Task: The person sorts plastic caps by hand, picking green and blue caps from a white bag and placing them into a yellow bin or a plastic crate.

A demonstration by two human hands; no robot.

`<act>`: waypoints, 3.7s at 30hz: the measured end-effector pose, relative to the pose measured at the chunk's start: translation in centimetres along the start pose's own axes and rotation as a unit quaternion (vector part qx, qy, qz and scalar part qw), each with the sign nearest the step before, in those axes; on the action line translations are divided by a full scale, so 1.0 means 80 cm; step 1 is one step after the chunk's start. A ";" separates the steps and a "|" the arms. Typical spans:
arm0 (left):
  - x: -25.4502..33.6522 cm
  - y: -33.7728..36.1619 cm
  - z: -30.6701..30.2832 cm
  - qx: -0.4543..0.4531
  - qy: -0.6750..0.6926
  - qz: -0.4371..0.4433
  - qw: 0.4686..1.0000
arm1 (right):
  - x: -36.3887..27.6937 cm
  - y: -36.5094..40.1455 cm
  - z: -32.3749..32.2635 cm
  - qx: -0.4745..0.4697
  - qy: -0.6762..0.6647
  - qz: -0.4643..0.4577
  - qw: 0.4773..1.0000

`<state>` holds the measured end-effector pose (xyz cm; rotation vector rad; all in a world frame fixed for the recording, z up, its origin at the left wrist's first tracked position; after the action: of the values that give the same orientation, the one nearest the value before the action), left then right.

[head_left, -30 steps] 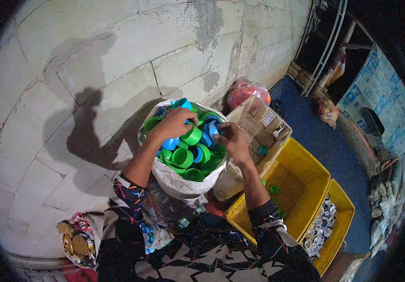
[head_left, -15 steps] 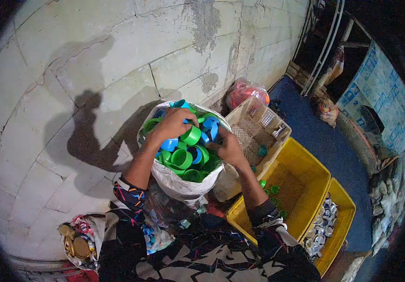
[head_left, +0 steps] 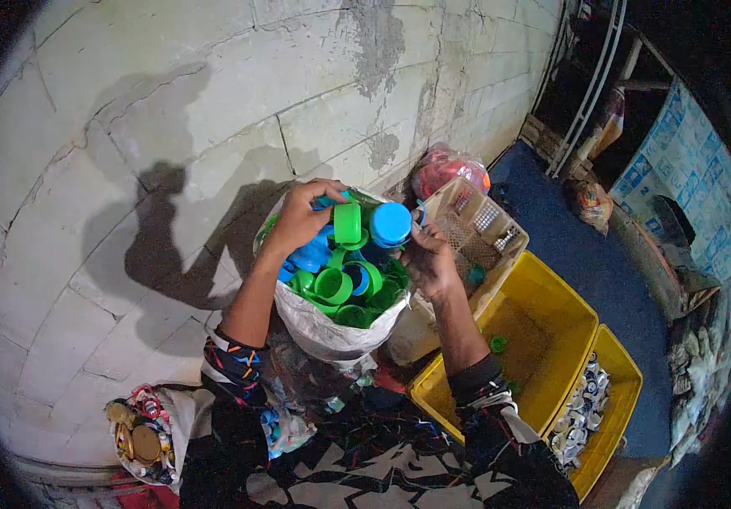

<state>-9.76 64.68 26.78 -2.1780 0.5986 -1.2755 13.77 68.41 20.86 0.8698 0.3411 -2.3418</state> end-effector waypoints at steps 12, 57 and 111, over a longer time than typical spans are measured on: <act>0.009 0.029 0.032 0.067 0.430 -0.323 0.841 | 0.017 -0.018 -0.004 -0.103 -0.259 0.109 0.954; 0.032 0.057 -0.008 0.195 0.264 -0.277 0.903 | 0.002 -0.026 0.030 0.067 0.264 0.024 0.962; -0.004 0.181 0.394 0.108 0.506 -0.531 0.671 | 0.044 0.201 -0.324 0.390 0.722 -0.120 0.558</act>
<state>16.53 61.09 4.38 -1.3106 -0.6511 -2.9942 34.72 65.30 -1.37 3.2403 -0.0469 -1.2014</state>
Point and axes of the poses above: each hand's wrist, its own y-axis away from the middle knuckle, its own z-axis out of the palm, x = y × z, the point moved 1 cm from there along -y, towards the middle knuckle, and after that the axes turned 7 degrees about z, right-handed, at the moved point
